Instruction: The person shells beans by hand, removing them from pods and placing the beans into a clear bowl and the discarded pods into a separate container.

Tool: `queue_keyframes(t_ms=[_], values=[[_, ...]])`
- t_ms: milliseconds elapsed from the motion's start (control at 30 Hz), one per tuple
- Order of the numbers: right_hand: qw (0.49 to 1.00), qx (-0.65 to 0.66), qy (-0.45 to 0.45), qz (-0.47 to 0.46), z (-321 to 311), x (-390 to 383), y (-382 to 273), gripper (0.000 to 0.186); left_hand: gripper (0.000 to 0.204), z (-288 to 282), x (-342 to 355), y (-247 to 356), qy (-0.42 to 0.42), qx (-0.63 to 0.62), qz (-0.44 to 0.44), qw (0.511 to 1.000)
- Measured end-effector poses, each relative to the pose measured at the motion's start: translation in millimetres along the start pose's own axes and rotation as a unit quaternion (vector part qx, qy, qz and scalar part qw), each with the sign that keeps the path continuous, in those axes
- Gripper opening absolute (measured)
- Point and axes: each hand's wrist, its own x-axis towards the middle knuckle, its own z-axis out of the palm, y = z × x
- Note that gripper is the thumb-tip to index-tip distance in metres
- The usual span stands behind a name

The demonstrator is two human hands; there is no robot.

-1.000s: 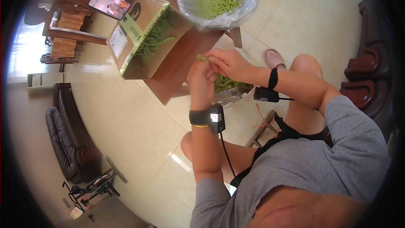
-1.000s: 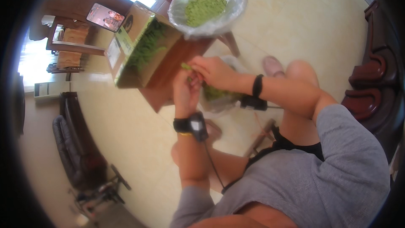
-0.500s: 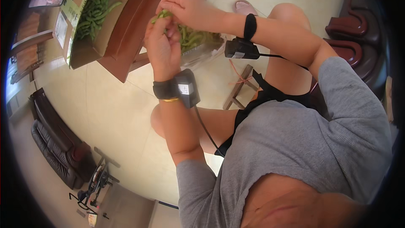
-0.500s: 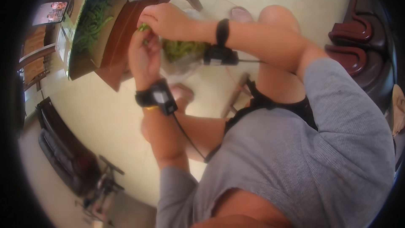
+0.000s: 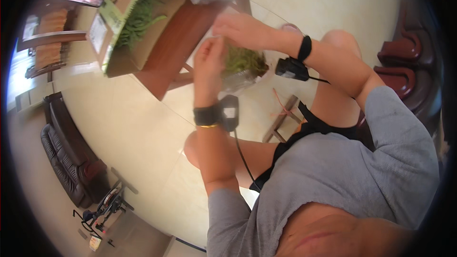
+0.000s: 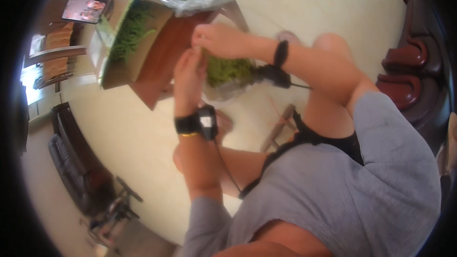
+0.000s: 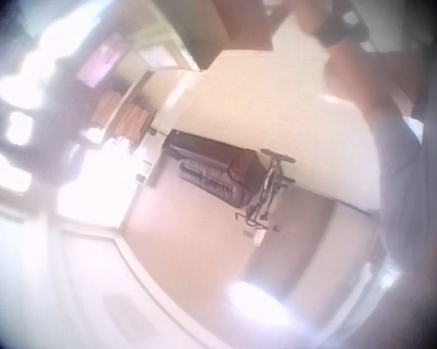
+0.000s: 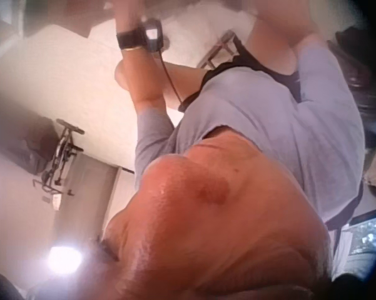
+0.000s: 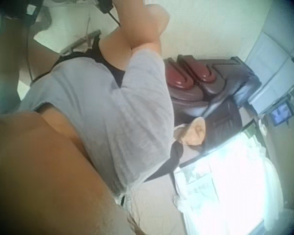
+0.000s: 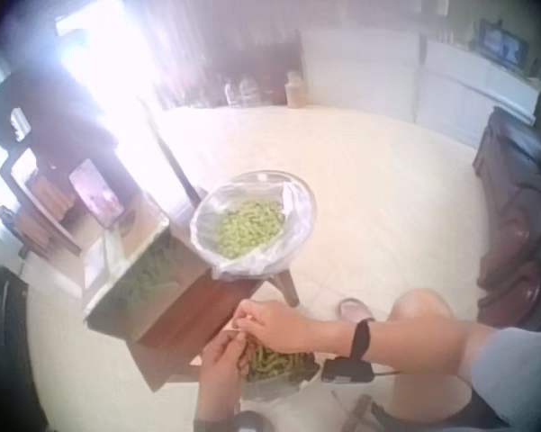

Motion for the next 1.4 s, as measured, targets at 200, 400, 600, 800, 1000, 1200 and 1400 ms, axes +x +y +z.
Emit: queue_keyframes(t_ms=[200,400,600,800,1000,1200,1400], values=[[0.999,-0.025,0.034,0.024,7,-8,-8,0.021,0.013,-2,3,-10,-0.042,0.046,-0.012,0.998],[0.997,-0.051,0.048,-0.022,9,-11,-15,0.017,0.017,-5,7,-12,-0.09,-0.037,-0.036,0.995],[0.997,-0.057,0.054,-0.024,12,-11,-16,0.015,0.021,-2,7,-6,-0.108,-0.067,-0.059,0.99],[0.992,-0.08,0.098,-0.013,20,-16,-12,0.012,0.017,9,3,-12,-0.086,-0.13,-0.074,0.985],[0.988,-0.112,0.102,-0.011,22,-16,-9,0.01,0.019,7,6,-15,-0.082,-0.129,-0.095,0.984],[0.986,-0.116,0.121,-0.003,22,-13,-10,0.009,0.019,13,8,-13,-0.061,-0.148,-0.095,0.983],[0.99,-0.098,0.102,0.0,13,-10,-18,0.01,0.015,5,9,-11,-0.061,-0.17,-0.093,0.979]])
